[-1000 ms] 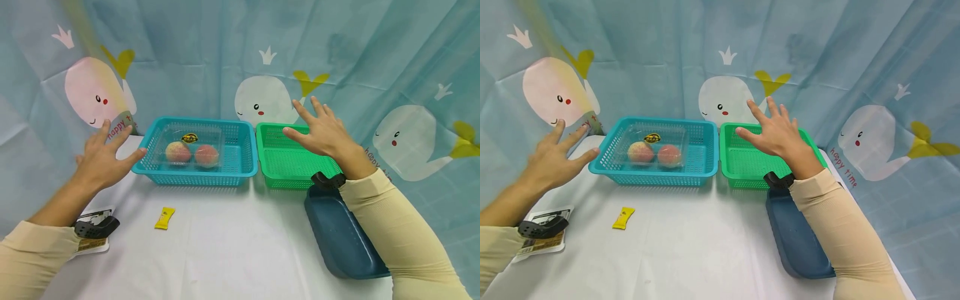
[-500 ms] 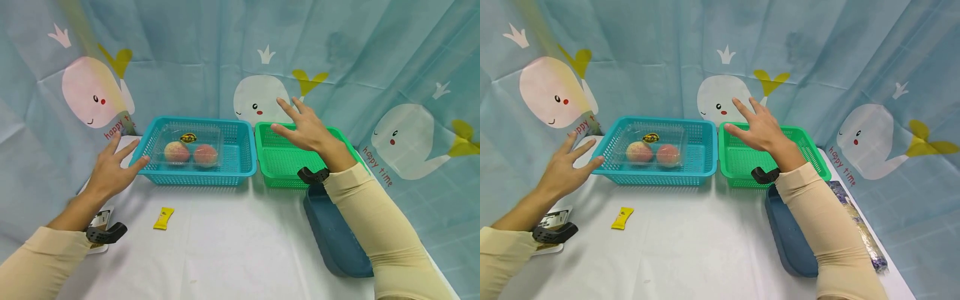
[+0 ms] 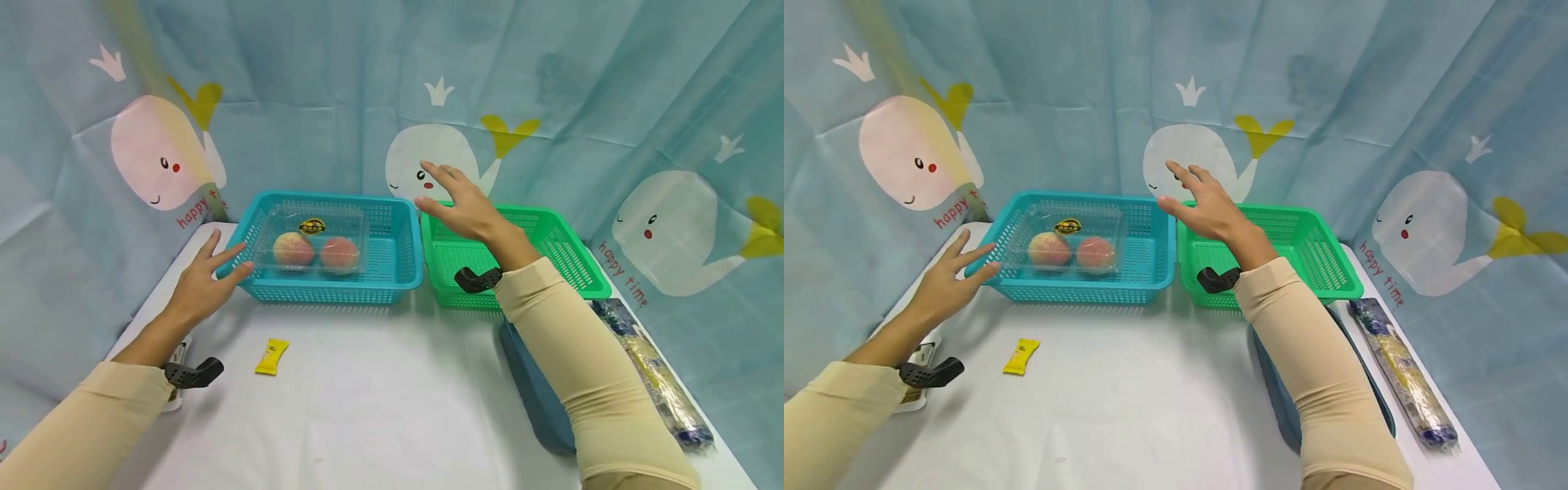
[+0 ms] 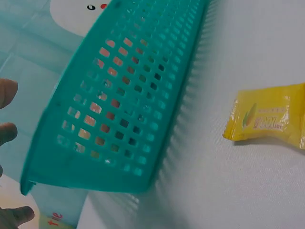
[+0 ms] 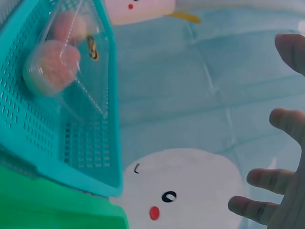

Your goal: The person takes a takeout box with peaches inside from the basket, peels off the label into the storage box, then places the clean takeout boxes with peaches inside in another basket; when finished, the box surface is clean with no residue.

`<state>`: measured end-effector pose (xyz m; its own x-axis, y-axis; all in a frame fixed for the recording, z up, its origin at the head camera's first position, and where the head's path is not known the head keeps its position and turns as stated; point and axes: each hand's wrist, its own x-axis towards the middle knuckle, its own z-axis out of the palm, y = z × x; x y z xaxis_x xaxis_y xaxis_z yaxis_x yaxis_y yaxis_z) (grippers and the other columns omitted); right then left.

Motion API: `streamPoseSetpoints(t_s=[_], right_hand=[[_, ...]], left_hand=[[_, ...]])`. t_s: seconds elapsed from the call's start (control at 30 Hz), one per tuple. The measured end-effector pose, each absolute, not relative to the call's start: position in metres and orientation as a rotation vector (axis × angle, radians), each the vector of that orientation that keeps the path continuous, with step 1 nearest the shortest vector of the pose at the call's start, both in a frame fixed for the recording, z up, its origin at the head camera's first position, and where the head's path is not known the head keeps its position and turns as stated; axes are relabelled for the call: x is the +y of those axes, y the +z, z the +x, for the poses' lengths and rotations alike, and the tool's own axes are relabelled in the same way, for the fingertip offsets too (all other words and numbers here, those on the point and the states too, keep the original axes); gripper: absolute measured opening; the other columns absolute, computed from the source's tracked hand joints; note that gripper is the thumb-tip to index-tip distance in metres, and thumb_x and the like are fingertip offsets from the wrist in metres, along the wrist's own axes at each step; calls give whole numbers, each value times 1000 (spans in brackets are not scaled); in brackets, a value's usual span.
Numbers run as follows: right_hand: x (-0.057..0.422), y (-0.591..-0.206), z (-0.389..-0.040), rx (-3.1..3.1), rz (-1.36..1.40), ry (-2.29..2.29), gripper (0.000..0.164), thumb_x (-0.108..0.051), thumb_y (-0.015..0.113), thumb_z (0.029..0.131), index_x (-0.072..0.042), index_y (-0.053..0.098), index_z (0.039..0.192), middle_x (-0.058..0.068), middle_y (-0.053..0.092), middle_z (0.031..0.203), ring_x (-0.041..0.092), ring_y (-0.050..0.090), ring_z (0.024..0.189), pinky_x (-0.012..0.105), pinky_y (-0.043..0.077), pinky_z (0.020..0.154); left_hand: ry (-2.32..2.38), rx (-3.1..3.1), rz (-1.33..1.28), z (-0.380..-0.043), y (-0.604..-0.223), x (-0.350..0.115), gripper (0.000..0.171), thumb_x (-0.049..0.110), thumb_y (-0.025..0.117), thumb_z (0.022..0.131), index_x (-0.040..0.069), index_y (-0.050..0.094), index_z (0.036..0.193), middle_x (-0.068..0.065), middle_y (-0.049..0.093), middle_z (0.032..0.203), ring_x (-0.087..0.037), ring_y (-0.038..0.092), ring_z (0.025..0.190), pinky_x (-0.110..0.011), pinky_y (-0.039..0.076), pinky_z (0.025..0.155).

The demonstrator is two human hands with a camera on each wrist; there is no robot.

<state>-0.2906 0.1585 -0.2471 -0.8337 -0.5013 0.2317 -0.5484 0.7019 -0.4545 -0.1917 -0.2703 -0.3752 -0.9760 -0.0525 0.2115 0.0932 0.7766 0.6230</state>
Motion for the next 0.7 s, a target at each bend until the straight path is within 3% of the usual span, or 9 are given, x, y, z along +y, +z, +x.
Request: streamPoseSetpoints(t_s=[0.2,0.33,0.7], right_hand=[[147,-256,-300,-2791,897,932,69,-58,49,93,-38,22,153,-1,21,156,25,28,136,58,26,105],[136,-262,-306,-2799,905,973,67,-58,48,93,-38,23,153,-3,21,156,23,27,138,56,27,106],[106,-281,-319,-2845,876,1102,66,-58,45,95,-34,24,153,-6,20,157,35,33,135,53,31,106]], left_hand=[[-1000,-2789,-11,-199,-384,-272,67,52,47,97,7,40,146,-12,1,160,-47,2,140,-79,16,93],[-990,-2817,-10,-203,-387,-274,69,53,45,97,4,40,145,-15,3,160,-48,3,140,-78,16,94],[-957,-2877,-20,-207,-394,-279,77,55,45,97,1,30,149,-17,3,159,-49,6,139,-76,18,96]])
